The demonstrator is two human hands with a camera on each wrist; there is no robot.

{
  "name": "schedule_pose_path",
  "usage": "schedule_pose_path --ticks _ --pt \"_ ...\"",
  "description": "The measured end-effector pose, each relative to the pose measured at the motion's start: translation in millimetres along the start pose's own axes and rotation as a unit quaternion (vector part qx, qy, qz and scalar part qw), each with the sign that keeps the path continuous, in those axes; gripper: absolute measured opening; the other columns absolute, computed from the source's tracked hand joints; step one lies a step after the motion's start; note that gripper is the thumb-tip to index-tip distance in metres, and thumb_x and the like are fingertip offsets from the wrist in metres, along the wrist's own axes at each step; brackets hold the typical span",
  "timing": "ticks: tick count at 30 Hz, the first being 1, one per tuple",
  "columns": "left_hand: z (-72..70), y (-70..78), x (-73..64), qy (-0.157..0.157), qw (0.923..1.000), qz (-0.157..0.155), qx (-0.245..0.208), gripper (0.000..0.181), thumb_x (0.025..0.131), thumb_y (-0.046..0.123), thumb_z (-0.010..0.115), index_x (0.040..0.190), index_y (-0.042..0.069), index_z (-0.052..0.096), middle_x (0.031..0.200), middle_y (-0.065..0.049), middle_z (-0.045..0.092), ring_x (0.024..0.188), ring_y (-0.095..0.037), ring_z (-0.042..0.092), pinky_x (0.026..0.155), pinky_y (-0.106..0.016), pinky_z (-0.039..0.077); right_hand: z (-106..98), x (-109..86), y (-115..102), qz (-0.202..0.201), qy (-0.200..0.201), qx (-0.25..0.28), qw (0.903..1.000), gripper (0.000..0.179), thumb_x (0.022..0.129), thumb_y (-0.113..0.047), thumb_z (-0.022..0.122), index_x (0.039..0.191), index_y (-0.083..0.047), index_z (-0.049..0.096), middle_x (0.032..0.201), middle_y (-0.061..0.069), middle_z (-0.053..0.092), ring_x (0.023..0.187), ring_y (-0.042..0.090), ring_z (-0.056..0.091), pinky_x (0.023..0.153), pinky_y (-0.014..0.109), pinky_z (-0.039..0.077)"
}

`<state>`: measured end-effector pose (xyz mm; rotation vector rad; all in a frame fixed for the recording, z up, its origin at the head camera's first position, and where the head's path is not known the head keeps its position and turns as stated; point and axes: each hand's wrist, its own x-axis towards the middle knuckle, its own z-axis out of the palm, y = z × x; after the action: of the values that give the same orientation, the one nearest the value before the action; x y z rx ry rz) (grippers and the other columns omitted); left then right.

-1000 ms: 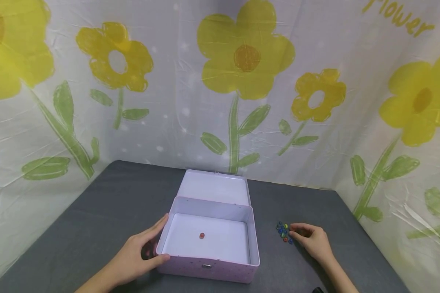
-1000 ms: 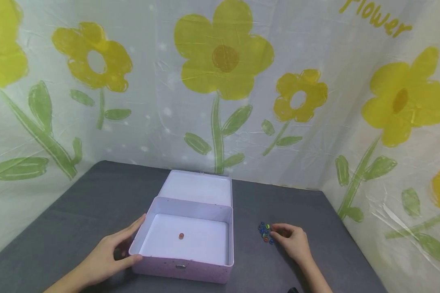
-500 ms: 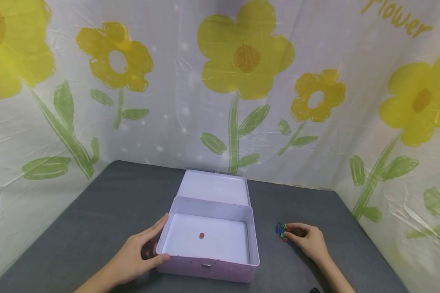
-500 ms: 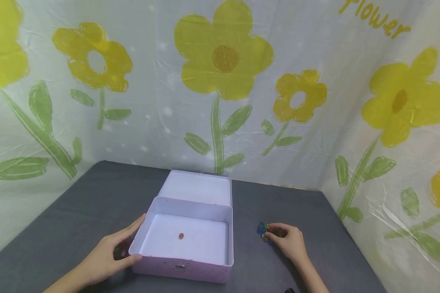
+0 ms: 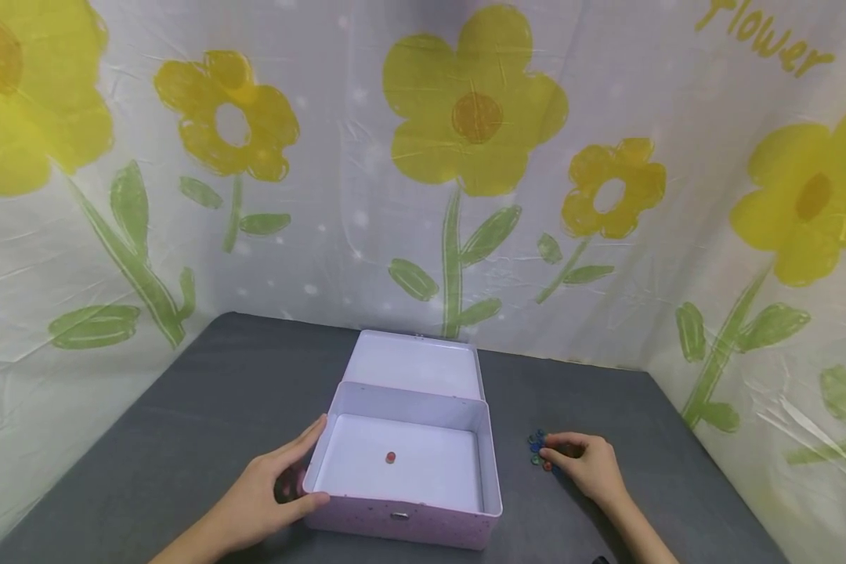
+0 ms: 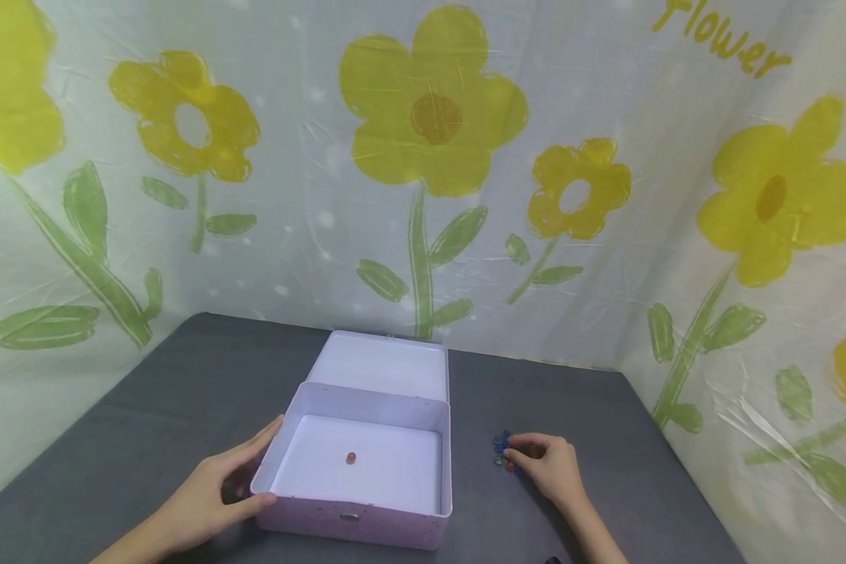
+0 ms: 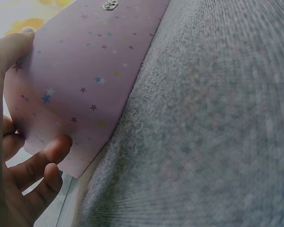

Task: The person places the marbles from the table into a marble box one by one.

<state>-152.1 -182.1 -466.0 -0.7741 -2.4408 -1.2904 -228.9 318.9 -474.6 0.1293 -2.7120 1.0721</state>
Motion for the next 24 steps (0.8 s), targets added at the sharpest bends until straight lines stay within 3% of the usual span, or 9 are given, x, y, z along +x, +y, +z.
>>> schedule_pose_path --ticks 5,14,24 --pt "-0.1 1.5 -0.5 0.002 1.0 0.002 0.0 0.085 0.082 0.03 0.081 0.154 0.018 0.037 0.155 -0.003 0.04 0.065 -0.003 0.047 0.055 -0.019 0.042 0 -0.8 0 0.004 0.006 0.004 1.0 0.017 0.079 -0.026 0.083 0.093 -0.017 0.079 0.073 -0.01 0.073 0.069 0.005 0.069 0.079 0.023 0.05" --pt "-0.2 1.7 -0.2 0.0 1.0 -0.002 -0.002 0.085 0.082 0.031 0.081 0.154 0.018 0.037 0.155 -0.003 0.04 0.065 -0.002 0.046 0.055 -0.019 0.042 -5 1.4 -1 0.01 0.025 0.008 0.9996 0.02 0.081 -0.032 0.082 0.095 -0.019 0.079 0.09 0.0 0.075 0.065 0.008 0.062 0.057 0.024 0.046" --pt "0.2 1.6 -0.4 0.001 1.0 -0.001 0.0 0.085 0.082 0.031 0.081 0.154 0.018 0.037 0.155 -0.003 0.041 0.066 -0.003 0.046 0.055 -0.019 0.042 -12 10.3 -16 0.006 0.057 0.027 0.998 0.02 0.083 -0.032 0.08 0.097 -0.018 0.079 0.084 0.002 0.075 0.058 0.01 0.058 0.046 0.026 0.041"
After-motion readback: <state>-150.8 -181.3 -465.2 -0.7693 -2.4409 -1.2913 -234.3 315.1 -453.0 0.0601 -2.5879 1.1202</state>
